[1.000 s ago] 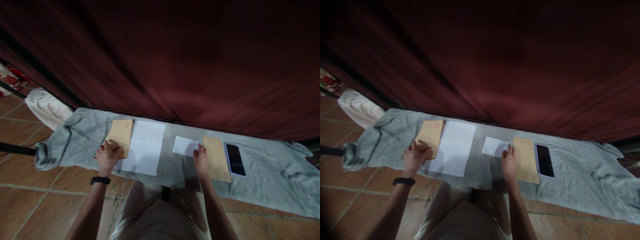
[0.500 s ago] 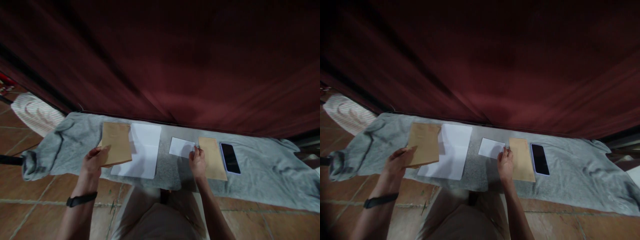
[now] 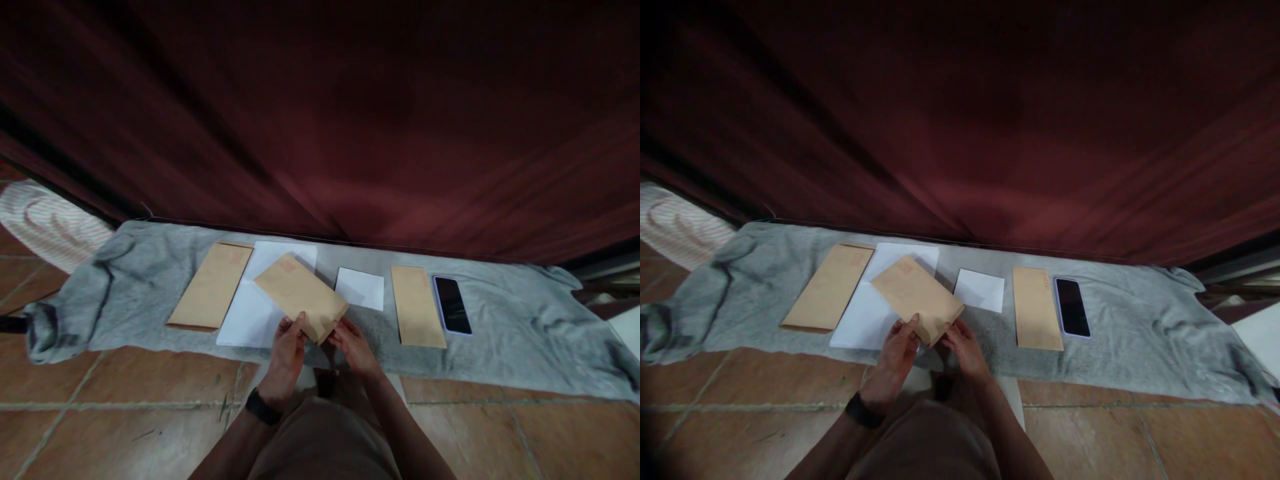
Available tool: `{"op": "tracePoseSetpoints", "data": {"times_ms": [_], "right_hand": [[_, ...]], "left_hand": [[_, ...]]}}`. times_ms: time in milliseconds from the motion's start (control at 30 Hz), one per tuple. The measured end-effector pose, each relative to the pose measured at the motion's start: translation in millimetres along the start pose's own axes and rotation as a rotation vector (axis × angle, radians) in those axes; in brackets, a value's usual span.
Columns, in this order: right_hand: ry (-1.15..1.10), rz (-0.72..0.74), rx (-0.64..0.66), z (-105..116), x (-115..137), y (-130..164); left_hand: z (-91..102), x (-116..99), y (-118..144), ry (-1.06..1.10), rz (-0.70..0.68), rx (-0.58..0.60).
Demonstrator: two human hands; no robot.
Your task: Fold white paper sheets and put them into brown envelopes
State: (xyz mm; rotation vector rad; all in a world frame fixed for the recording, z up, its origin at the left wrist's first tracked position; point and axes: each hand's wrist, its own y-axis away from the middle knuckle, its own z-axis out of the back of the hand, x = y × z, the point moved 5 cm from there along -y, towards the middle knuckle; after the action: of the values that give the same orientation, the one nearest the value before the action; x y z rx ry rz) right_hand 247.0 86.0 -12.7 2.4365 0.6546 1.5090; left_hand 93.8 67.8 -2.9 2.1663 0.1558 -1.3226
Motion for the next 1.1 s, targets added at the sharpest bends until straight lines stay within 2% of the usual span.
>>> {"op": "tracePoseSetpoints", "data": {"times_ms": [67, 233, 300, 433, 533, 600, 667, 700, 733, 767, 867, 933, 1000, 1100], "right_hand": [[0.019, -0.007, -0.037, 2, -2, -1], [0.046, -0.043, -0.016, 3, -2, -5], [0.075, -0.037, -0.025, 5, 2, -5], [0.224, -0.019, -0.026, 9, 10, -9], [0.341, 0.064, -0.024, 16, 21, -14], [0.438, 0.151, -0.057, 23, 28, -17], [0.528, 0.212, -0.085, 30, 33, -17], [0.549, 0.222, -0.091, 33, 35, -17], [0.557, 0.231, -0.089, 35, 35, -16], [0.558, 0.24, -0.08, 37, 36, -15], [0.545, 0.273, -0.042, 40, 36, -10], [0.537, 0.275, -0.017, 40, 34, -7], [0.527, 0.262, -0.001, 42, 32, -5], [0.511, 0.263, 0.02, 45, 30, -2]], "left_hand": [[-0.7, 4, 2, -0.001, 0.028, 0.023], [-0.4, 8, 4, 0.083, 0.102, 0.059], [-0.4, 10, 7, 0.053, 0.109, 0.061], [-4.6, 12, 18, 0.018, 0.133, 0.088], [-4.3, 14, 29, 0.025, 0.187, 0.084], [-2.4, 18, 38, -0.037, 0.262, 0.143], [0.2, 20, 48, -0.162, 0.33, 0.265], [1.9, 19, 52, -0.255, 0.319, 0.328], [3.6, 13, 53, -0.365, 0.251, 0.372], [4.5, 4, 52, -0.494, 0.122, 0.395], [-1.5, -37, 44, -0.943, -0.476, 0.372], [-10.2, -55, 35, -1.265, -0.772, 0.381], [-15.5, -62, 22, -1.529, -0.898, 0.429], [-15.6, -59, 7, -1.747, -0.928, 0.502]]}}
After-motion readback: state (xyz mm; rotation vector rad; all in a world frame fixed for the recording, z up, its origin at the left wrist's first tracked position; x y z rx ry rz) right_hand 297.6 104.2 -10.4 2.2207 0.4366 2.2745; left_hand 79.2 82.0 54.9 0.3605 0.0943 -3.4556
